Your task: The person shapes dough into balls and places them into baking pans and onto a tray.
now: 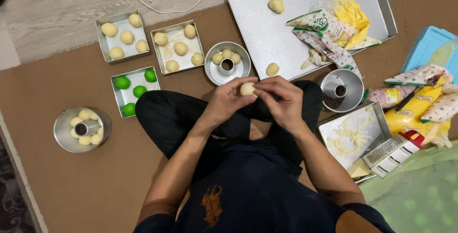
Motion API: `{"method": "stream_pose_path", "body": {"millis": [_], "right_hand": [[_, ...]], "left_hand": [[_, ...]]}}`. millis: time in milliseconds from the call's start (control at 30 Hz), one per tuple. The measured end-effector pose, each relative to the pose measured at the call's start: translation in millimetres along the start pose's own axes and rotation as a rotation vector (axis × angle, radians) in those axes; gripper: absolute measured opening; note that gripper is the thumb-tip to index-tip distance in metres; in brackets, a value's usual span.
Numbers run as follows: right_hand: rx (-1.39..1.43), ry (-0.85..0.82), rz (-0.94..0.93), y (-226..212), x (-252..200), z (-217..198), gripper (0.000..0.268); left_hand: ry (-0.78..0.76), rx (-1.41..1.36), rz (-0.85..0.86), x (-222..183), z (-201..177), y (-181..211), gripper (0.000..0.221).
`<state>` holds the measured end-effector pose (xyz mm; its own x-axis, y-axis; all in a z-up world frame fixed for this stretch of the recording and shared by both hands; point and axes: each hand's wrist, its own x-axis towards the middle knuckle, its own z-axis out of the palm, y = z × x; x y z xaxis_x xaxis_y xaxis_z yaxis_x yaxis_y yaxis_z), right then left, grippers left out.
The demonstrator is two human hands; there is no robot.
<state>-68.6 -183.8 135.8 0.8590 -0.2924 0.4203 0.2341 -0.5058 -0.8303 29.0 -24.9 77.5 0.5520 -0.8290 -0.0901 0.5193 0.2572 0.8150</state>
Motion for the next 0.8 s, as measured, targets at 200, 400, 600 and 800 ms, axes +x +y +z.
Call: {"method": "stream_pose_path", "body": {"millis": [200,400,600,800], "right_hand": [[0.056,-0.144,-0.048,-5.9,14.2,-20.6,0.018],[0.071,-0.184,-0.006,18.7,-12.3,-4.8,0.005],[0.034,-0.129,0.29,51.7,-72.2,19.2,0.026],[-0.094,0.018,0.401,78.0,-87.7,-11.5,0.035]], "left_hand": [[0.028,-0.031,-0.001,-0.1,-8.1,-3.6,0.048],[0.029,-0.062,-0.139,-17.2,-2.6,-8.3,0.05],[0.157,0.567,-0.108,-4.0,-52.0,-61.7,0.047],[0.152,1.594,0.085,88.8,-65.6,-76.8,0.052]]}}
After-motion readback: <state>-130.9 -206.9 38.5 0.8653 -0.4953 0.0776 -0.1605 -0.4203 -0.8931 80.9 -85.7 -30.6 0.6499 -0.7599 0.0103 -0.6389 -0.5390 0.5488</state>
